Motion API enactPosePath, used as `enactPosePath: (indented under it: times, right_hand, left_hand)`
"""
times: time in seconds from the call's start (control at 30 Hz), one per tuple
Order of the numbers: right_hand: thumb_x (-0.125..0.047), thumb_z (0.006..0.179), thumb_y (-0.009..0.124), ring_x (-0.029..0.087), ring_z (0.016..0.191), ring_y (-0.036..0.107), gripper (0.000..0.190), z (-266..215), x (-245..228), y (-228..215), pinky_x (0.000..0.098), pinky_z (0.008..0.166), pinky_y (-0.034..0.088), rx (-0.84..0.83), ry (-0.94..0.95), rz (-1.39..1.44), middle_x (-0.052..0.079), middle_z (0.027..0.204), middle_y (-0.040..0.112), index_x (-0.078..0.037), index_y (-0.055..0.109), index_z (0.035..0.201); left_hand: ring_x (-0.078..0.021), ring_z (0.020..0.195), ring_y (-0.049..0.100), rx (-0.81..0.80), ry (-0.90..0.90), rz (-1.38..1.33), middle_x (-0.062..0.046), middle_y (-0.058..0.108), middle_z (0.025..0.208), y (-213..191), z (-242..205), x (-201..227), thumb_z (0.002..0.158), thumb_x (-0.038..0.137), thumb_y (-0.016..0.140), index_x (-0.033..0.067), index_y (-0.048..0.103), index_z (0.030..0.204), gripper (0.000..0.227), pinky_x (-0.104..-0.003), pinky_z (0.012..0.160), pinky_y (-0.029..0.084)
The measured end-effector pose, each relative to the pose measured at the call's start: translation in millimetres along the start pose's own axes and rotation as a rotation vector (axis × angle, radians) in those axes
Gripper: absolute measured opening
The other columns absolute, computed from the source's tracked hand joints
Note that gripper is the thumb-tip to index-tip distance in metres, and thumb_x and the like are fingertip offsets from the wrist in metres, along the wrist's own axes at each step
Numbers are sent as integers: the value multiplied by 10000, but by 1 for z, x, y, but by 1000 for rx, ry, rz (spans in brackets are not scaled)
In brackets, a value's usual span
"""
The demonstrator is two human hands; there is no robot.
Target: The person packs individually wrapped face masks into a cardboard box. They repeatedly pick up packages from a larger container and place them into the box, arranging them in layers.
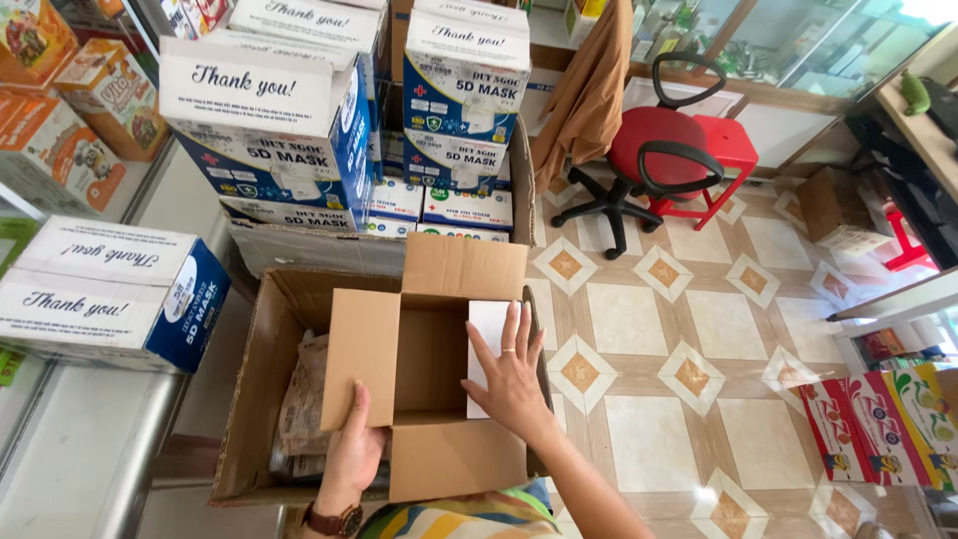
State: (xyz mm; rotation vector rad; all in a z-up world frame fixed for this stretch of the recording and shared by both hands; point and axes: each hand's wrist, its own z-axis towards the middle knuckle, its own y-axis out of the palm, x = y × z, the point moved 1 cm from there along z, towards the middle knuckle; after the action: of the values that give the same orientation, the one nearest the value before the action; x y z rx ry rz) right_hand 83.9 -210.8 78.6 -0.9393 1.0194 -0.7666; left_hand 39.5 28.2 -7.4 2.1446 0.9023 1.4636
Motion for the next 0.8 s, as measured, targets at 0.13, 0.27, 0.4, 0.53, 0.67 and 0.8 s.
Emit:
enactPosePath:
  times: [0.13,0.27,0.4,0.53,0.67,0.8]
  right_hand:
    - [-158,775,809,478,1505,102,863,-10,25,-13,556,1164,281,-81,97,302,305,1652,15,-205,394,1531]
    - [35,843,546,257,1551,295,791,-32,77,-28,413,1201,362,11,87,1168,169,1698,280,-76,335,1597]
    - [26,968,489,170,1229,581,609,-47,129,-47,291,991,491,157,265,1088,138,1536,533,-25,452,1573]
    - [2,1044,568,183,997,519,610,-37,142,-57,306,964,460,184,440,971,349,1297,609,-43,499,1649]
    - [-1,952,569,172,1353,522,584,21,149,-84,302,1118,427,339,218,1316,97,1533,510,-25,448,1523]
    - [40,974,551,184,1357,540,548,89,166,-102,320,1129,447,416,153,1406,114,1512,532,-8,473,1514]
  left_hand:
    - [-238,1212,575,3,-61,-28,-61,589,1378,3,-3,1,892,460,658,116,484,1476,699,-452,921,507]
    - [-269,1180,615,-11,-83,34,-86,635,1334,9,-6,22,854,504,646,119,509,1453,725,-468,859,533]
    - [-285,1134,644,-61,-31,42,-119,668,1275,17,-8,62,869,531,621,101,521,1439,721,-475,860,564]
    - [-261,1065,640,-146,-30,-3,-95,663,1254,48,11,96,923,518,622,119,500,1469,687,-451,836,552]
    - [-298,1053,668,-349,46,24,-120,677,1260,98,61,129,961,537,602,96,513,1453,666,-463,824,559]
    - [-260,1229,603,-503,159,58,-88,623,1343,151,123,149,949,550,628,117,479,1474,697,-490,988,524]
